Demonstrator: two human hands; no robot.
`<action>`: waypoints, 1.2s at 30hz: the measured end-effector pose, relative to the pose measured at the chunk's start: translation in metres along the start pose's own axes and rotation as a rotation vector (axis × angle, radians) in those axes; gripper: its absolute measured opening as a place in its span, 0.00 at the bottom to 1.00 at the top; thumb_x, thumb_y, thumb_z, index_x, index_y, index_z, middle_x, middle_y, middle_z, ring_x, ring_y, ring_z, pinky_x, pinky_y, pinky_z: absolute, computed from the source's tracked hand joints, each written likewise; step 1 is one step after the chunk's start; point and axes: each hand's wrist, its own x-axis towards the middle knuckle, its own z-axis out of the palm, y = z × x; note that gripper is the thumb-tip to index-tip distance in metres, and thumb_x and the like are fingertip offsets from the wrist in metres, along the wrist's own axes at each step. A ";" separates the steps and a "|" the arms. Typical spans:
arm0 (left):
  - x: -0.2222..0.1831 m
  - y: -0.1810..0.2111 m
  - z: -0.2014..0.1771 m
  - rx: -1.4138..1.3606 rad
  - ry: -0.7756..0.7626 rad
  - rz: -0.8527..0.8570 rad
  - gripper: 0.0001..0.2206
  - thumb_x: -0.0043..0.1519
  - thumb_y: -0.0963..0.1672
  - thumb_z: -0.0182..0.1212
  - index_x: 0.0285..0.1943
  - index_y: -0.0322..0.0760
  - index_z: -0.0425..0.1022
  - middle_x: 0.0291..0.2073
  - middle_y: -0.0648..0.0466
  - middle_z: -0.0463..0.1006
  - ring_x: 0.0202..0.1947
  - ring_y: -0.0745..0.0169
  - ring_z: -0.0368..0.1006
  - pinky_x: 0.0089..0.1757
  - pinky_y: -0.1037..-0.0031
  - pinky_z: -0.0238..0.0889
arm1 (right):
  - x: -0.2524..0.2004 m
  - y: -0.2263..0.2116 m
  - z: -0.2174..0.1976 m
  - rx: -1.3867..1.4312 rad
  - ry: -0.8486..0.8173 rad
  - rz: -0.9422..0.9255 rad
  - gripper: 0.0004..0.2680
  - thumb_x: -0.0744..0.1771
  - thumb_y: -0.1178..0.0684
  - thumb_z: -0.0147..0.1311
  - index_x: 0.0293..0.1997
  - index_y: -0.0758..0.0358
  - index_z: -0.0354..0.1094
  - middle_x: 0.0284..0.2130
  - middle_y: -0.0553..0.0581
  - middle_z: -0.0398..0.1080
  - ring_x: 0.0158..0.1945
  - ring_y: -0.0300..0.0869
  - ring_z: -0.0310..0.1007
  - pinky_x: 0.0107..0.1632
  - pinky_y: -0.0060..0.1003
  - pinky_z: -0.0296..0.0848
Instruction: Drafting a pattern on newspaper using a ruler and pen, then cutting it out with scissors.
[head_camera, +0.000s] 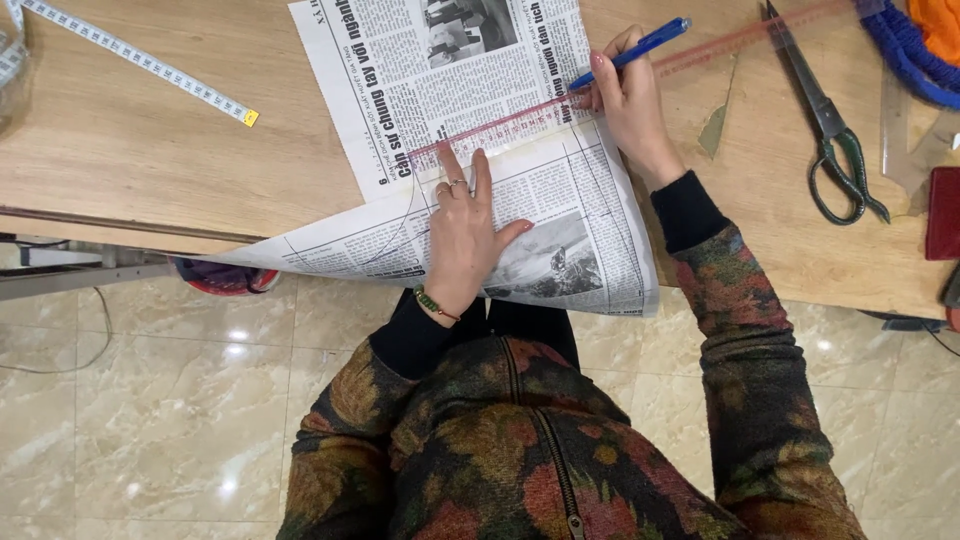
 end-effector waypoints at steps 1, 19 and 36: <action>0.000 0.000 0.001 -0.001 0.000 0.001 0.51 0.60 0.71 0.48 0.79 0.35 0.49 0.72 0.25 0.50 0.44 0.51 0.75 0.26 0.78 0.73 | -0.001 0.001 -0.001 -0.001 0.001 0.001 0.06 0.77 0.55 0.40 0.44 0.59 0.49 0.25 0.53 0.58 0.26 0.38 0.64 0.35 0.31 0.75; 0.007 -0.003 0.010 -0.213 -0.049 -0.017 0.54 0.58 0.69 0.58 0.79 0.32 0.45 0.73 0.24 0.45 0.50 0.36 0.73 0.31 0.71 0.77 | -0.029 0.031 -0.140 -1.171 -0.218 -0.244 0.08 0.66 0.66 0.55 0.46 0.63 0.74 0.52 0.64 0.78 0.47 0.60 0.74 0.52 0.50 0.70; 0.089 -0.037 0.001 -0.297 -0.188 0.072 0.49 0.56 0.67 0.65 0.73 0.32 0.54 0.76 0.33 0.42 0.58 0.34 0.66 0.58 0.58 0.65 | -0.103 -0.025 -0.162 -0.917 0.039 -0.163 0.11 0.68 0.68 0.64 0.48 0.68 0.61 0.39 0.63 0.64 0.42 0.55 0.63 0.50 0.48 0.61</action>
